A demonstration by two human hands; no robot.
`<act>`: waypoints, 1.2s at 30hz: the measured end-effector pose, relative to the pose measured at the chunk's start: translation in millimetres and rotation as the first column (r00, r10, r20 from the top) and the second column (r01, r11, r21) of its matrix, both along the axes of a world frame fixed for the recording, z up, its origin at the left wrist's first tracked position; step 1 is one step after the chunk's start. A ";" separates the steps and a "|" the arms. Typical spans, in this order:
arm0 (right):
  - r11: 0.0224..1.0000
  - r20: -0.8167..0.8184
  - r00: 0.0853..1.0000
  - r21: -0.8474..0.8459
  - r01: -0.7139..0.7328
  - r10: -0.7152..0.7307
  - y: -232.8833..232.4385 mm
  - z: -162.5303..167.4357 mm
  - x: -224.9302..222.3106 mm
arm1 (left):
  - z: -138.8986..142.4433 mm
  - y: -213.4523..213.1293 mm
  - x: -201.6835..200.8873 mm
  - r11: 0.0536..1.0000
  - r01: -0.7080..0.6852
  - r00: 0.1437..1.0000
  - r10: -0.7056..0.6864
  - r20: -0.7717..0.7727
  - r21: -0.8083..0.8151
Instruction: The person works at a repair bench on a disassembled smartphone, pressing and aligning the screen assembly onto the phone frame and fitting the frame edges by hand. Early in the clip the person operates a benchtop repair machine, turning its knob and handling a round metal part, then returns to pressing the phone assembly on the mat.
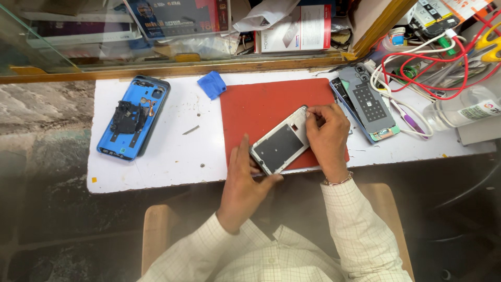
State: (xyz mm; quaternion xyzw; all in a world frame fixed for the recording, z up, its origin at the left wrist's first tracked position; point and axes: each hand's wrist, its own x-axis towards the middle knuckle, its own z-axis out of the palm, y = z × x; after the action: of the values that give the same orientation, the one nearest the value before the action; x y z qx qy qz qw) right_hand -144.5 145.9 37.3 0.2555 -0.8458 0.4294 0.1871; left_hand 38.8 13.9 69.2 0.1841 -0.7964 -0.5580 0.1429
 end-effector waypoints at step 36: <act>0.993 -0.015 1.000 0.115 -0.009 0.011 -5.5 12.3 11.8 | -66.1 20.6 23.2 0.856 -0.219 0.954 0.086 -0.289 -0.469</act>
State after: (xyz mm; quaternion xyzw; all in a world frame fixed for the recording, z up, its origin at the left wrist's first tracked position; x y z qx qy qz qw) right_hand -132.6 140.4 49.5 0.2731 -0.8663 0.3792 0.1765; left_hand 62.0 34.5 3.0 0.1302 -0.8700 -0.3409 0.3315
